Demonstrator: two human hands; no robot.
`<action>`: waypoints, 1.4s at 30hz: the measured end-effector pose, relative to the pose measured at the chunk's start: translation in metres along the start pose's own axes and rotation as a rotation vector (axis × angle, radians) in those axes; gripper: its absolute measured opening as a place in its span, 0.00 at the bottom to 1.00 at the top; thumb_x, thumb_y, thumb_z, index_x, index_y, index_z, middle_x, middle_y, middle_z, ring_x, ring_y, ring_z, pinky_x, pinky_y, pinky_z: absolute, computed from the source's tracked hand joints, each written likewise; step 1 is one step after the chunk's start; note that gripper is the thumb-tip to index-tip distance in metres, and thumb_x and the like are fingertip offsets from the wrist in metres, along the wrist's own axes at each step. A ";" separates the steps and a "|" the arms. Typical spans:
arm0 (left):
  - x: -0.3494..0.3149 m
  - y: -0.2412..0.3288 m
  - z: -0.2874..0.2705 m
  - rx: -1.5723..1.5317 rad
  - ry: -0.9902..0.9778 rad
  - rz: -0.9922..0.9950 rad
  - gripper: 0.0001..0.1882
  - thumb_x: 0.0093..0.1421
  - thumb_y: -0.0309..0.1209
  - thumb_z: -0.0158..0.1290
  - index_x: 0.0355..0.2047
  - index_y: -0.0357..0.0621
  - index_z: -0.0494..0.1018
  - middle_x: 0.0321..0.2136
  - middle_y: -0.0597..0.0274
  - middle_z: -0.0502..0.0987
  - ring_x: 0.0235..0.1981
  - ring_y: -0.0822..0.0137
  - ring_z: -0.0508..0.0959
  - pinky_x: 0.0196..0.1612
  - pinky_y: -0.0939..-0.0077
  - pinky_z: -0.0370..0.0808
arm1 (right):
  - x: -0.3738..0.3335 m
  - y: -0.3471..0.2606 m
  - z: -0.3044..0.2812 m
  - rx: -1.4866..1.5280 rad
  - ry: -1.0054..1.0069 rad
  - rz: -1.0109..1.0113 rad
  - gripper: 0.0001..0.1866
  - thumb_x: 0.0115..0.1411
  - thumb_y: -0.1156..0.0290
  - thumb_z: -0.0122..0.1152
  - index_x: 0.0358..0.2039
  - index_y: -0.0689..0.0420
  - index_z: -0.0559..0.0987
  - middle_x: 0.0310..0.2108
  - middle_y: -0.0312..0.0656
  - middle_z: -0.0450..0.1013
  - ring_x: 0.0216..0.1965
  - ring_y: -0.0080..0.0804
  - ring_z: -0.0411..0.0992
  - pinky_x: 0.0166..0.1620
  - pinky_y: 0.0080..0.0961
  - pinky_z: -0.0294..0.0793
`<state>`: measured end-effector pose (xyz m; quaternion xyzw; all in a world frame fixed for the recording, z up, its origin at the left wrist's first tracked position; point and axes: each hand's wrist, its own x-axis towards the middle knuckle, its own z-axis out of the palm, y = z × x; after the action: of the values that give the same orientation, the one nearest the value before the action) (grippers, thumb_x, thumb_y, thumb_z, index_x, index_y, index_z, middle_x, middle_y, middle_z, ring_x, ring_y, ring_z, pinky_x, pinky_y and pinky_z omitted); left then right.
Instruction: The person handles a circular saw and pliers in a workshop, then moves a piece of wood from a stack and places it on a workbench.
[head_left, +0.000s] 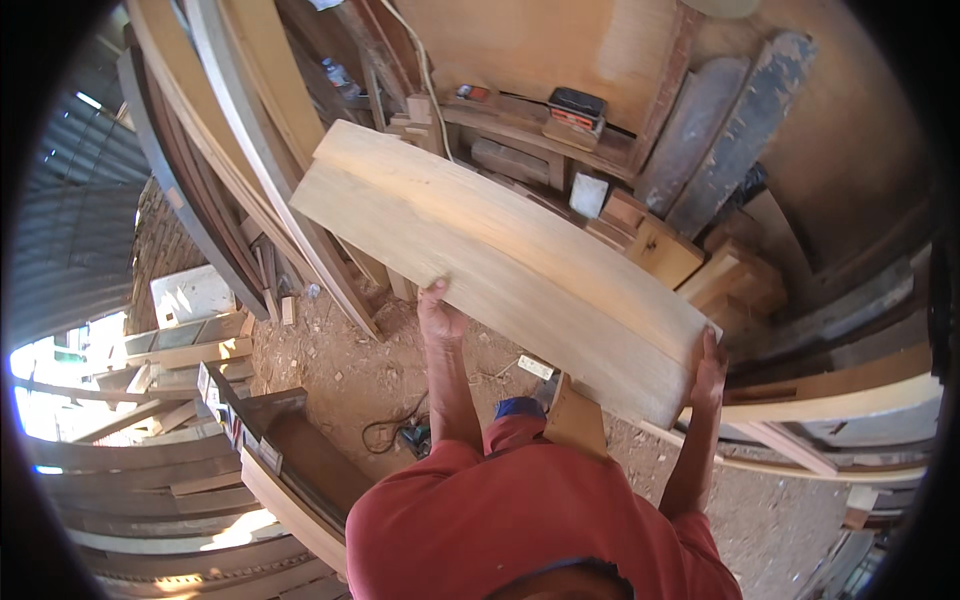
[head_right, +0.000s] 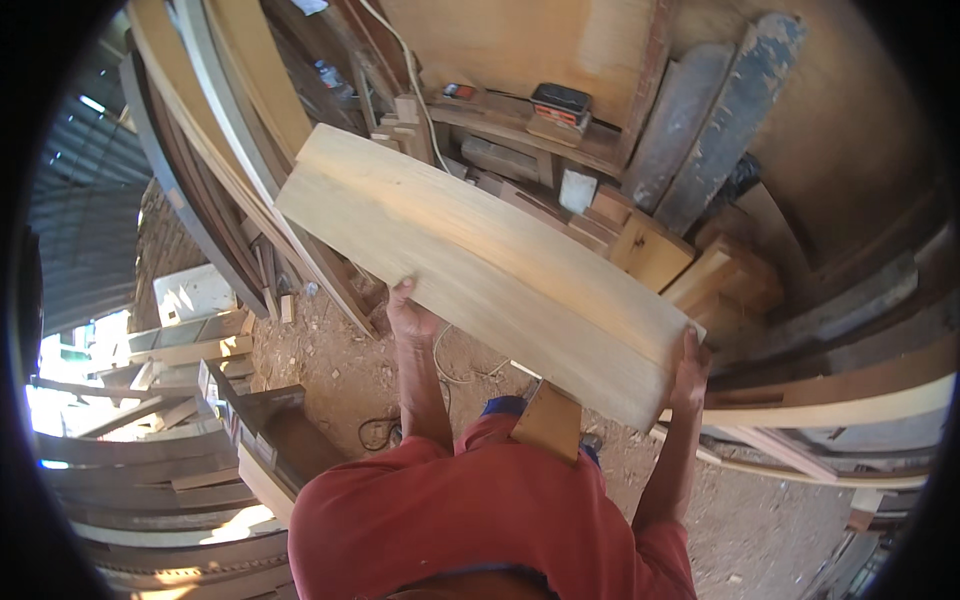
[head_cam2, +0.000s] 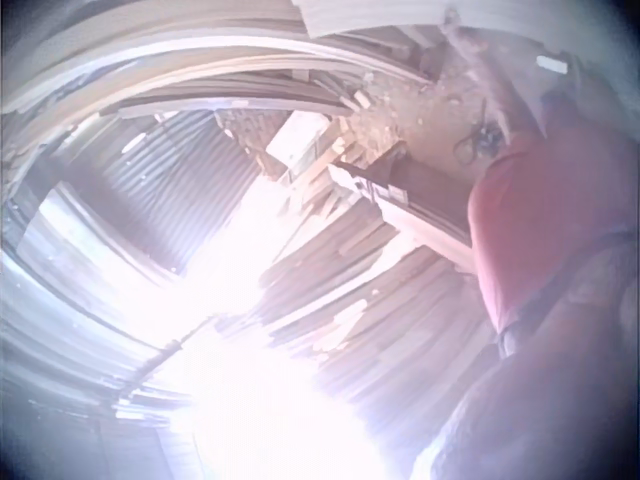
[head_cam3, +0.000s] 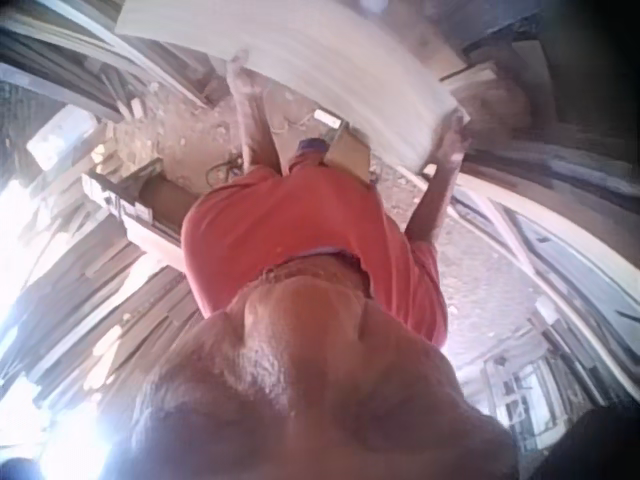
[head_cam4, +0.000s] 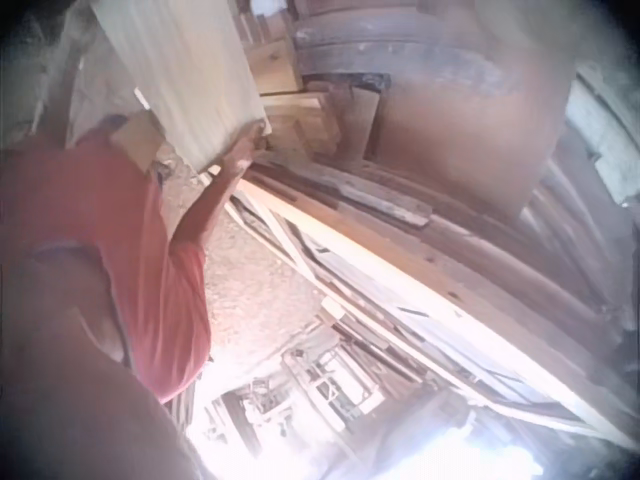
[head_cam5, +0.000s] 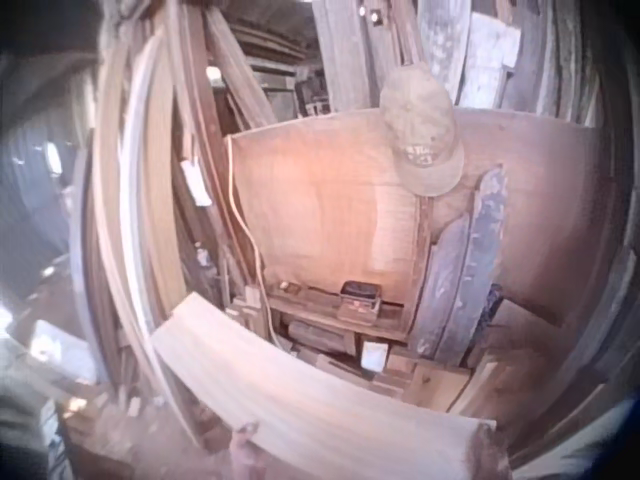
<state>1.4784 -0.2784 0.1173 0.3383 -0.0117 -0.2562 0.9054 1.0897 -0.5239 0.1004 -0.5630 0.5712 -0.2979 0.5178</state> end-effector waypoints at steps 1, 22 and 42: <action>0.000 0.001 0.000 -0.009 -0.012 0.011 0.38 0.46 0.29 0.60 0.60 0.39 0.64 0.52 0.52 0.73 0.55 0.49 0.73 0.60 0.49 0.72 | -0.003 -0.007 0.001 -0.016 -0.053 -0.031 0.27 0.65 0.47 0.57 0.42 0.63 0.79 0.33 0.34 0.72 0.32 0.26 0.65 0.41 0.26 0.67; 0.007 -0.006 -0.019 0.024 -0.067 0.061 0.34 0.51 0.25 0.58 0.60 0.39 0.64 0.52 0.50 0.74 0.54 0.48 0.75 0.58 0.40 0.74 | 0.009 0.041 -0.002 0.154 -0.073 0.101 0.27 0.66 0.50 0.58 0.47 0.66 0.79 0.44 0.38 0.75 0.44 0.25 0.70 0.50 0.27 0.68; -0.001 -0.001 0.026 -0.073 0.108 0.123 0.30 0.55 0.41 0.53 0.56 0.39 0.68 0.49 0.48 0.74 0.53 0.46 0.74 0.56 0.47 0.73 | -0.023 -0.020 -0.008 0.034 0.105 -0.208 0.24 0.64 0.51 0.59 0.40 0.64 0.79 0.34 0.37 0.75 0.36 0.26 0.68 0.41 0.28 0.68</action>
<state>1.4720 -0.2944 0.1364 0.3172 0.0259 -0.1817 0.9304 1.0849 -0.5081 0.1266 -0.5940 0.5311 -0.3887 0.4627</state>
